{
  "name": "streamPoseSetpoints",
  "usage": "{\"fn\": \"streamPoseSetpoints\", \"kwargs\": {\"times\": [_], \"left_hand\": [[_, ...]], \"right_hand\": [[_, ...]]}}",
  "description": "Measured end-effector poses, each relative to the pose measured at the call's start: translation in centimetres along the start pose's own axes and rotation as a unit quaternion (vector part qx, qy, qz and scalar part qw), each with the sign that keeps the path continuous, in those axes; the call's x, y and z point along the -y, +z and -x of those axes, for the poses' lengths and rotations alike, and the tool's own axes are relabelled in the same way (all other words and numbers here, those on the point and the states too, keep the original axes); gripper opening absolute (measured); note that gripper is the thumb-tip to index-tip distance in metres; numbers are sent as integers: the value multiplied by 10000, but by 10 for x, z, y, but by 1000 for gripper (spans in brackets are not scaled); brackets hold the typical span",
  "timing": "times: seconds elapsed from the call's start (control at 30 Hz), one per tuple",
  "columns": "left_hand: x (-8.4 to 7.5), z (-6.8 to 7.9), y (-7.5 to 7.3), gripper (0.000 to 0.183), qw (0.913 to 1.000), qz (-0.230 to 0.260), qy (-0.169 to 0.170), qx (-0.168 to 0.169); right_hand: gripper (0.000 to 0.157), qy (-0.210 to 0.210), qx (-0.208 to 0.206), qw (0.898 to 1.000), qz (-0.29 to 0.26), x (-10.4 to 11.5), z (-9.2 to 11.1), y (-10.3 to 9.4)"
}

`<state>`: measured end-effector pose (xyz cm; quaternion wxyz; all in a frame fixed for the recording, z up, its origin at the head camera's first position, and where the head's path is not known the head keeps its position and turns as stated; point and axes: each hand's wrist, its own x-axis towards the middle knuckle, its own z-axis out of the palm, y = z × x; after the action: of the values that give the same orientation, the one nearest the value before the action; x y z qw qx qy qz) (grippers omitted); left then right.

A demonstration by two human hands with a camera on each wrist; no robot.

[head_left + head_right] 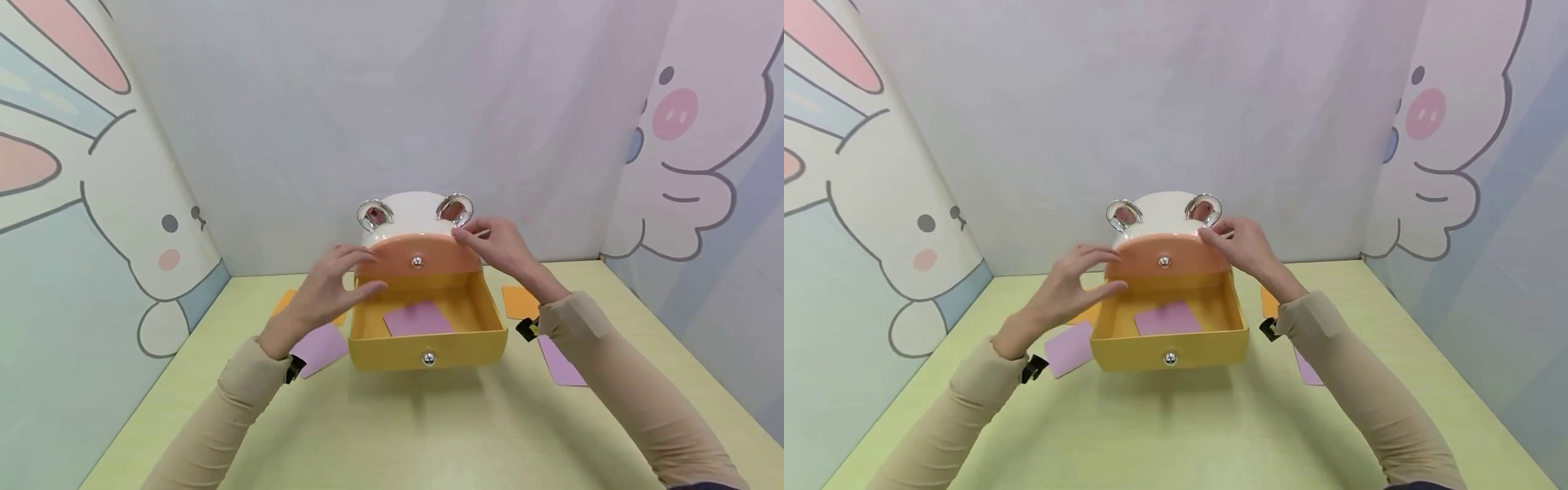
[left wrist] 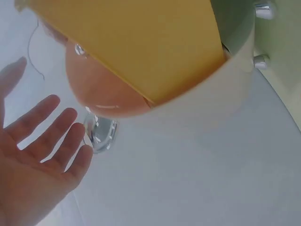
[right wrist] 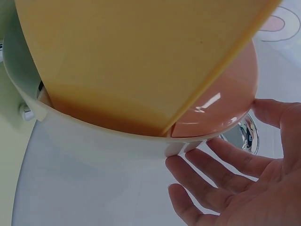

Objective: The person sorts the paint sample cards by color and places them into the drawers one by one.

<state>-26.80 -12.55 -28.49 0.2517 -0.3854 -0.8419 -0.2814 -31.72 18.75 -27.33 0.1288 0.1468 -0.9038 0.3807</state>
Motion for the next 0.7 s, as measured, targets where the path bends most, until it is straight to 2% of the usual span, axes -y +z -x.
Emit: {"fn": "streamPoseSetpoints", "kwargs": {"times": [0.1, 0.17, 0.3, 0.4, 0.53, 0.7], "left_hand": [[16, 3, -9, 33, 9985, -57, -320, -434], [30, 8, -13, 30, 9968, -128, -515, -593], [61, 19, -16, 30, 9942, -171, -928, -525], [83, 29, -15, 36, 9901, -274, -1372, -150], [109, 44, -12, 46, 9770, -298, -2041, 547], [130, 66, -3, 55, 9608, -284, -2366, 1419]], "right_hand": [[43, -18, -3, 10000, 13, 0, 0, 0], [43, -35, 3, 10000, 16, 0, -1, 0], [43, -72, 22, 10000, 33, 0, -1, 0], [43, -78, 20, 10000, 35, 1, -1, 0], [43, -96, 0, 9999, 34, 1, -1, 0], [43, -146, -19, 9999, -10, 0, 1, 1]]}}
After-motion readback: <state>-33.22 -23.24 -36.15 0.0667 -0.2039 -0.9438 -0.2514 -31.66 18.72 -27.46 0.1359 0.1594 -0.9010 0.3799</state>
